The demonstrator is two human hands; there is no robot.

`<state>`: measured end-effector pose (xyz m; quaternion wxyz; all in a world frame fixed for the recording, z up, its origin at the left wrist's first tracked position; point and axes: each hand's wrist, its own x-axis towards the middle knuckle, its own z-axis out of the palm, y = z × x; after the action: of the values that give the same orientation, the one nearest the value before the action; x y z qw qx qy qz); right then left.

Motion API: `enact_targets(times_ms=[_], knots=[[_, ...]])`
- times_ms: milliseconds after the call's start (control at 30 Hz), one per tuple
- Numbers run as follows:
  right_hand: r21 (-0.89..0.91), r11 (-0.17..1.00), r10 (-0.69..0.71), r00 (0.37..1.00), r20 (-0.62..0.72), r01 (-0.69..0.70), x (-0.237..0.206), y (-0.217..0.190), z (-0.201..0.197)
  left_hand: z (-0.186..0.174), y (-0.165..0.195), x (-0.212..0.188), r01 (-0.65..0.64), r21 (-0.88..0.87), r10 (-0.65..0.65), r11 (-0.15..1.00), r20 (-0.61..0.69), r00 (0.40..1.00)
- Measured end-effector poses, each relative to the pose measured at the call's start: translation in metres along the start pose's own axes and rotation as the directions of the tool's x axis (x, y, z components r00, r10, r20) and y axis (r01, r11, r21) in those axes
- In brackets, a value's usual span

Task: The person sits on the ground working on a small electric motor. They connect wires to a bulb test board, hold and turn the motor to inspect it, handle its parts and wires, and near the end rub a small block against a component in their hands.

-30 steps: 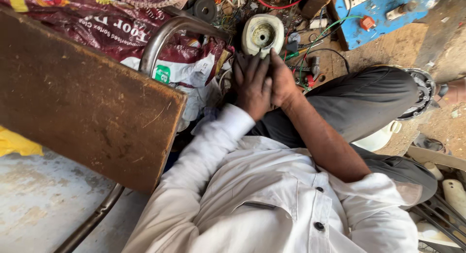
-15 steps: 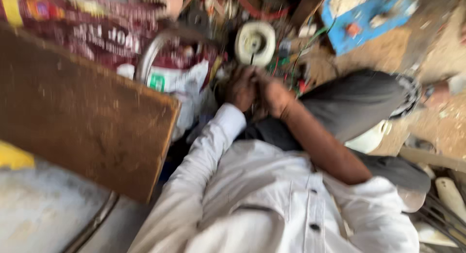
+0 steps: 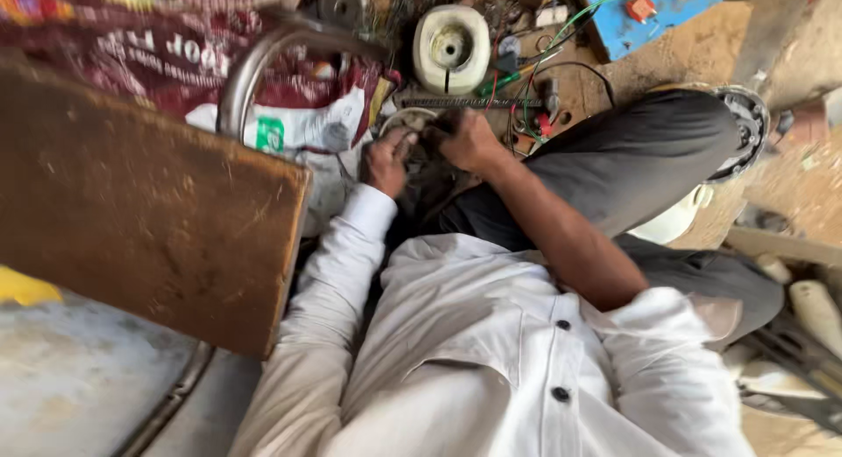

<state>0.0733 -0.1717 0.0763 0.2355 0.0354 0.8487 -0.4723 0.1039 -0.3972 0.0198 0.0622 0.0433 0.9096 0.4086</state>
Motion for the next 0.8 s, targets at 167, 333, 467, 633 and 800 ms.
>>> enact_targets(times_ms=[167,333,467,633,800], knots=[[0.211,0.948,-0.14,0.906,-0.4,0.24,0.01,-0.007,-0.038,-0.037,-0.036,-0.068,0.245,0.26,-0.297,0.934,0.188,0.936],[0.476,0.839,-0.017,0.887,-0.462,0.264,0.001,-0.011,-0.074,-0.026,-0.033,-0.046,0.203,0.256,-0.252,0.945,0.177,0.951],[0.57,0.805,0.08,0.922,-0.38,0.165,-0.006,-0.027,-0.074,-0.004,-0.027,0.061,0.029,0.241,-0.054,0.97,0.097,0.994],[0.457,0.872,0.046,0.9,-0.433,0.176,-0.01,-0.044,-0.081,0.029,-0.002,0.073,-0.191,0.6,-0.033,0.777,0.343,0.939],[0.217,0.959,-0.058,0.878,-0.476,0.181,-0.011,-0.046,-0.08,0.036,-0.005,0.057,-0.247,0.596,0.036,0.764,0.343,0.939]])
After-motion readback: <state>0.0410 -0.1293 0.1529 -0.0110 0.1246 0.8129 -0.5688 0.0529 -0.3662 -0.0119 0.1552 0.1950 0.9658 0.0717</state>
